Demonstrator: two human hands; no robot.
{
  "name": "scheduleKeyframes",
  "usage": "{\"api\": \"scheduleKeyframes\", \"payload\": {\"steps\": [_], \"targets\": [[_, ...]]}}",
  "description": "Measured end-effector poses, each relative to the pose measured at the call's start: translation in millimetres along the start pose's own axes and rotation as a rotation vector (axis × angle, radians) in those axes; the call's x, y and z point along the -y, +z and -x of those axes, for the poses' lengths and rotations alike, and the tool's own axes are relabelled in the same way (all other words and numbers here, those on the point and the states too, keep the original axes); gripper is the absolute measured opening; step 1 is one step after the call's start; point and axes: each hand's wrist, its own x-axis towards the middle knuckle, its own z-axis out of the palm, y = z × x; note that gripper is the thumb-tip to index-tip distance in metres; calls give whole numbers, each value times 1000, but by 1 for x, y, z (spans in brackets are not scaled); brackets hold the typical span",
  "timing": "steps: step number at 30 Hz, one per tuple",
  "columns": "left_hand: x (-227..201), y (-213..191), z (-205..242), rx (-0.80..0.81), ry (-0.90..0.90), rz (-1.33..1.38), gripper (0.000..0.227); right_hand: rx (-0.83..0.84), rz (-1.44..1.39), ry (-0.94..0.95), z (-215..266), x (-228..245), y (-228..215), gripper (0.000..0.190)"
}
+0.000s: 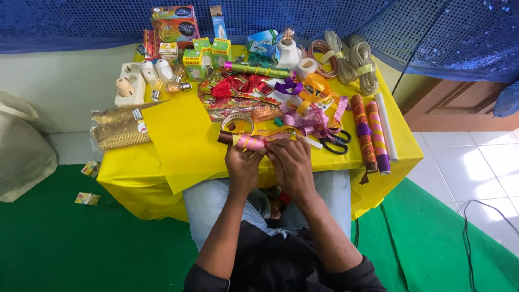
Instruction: A person is decorating a small tube by wrapping it with pink ribbon and using scissors to cut the material.
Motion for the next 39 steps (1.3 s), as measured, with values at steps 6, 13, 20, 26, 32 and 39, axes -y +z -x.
{"api": "scheduleKeyframes", "payload": {"steps": [6,13,20,26,32,39], "targets": [[5,2,-18,17,57,-55,66,-56,-34,25,1,-3,12,21],[-9,-2,-23,252,-1,47,51,-138,-72,27,17,-20,25,25],[-21,1,-24,359,-7,30,39,-141,-60,-9,13,-22,20,25],[-28,3,-24,400,-7,28,31,-95,-81,-26,16,-38,21,24],[-38,5,-23,426,28,36,30,-29,-113,34,12,-31,15,30],[-19,-1,-27,398,47,24,22,93,-185,216,8,-44,-13,66]]}}
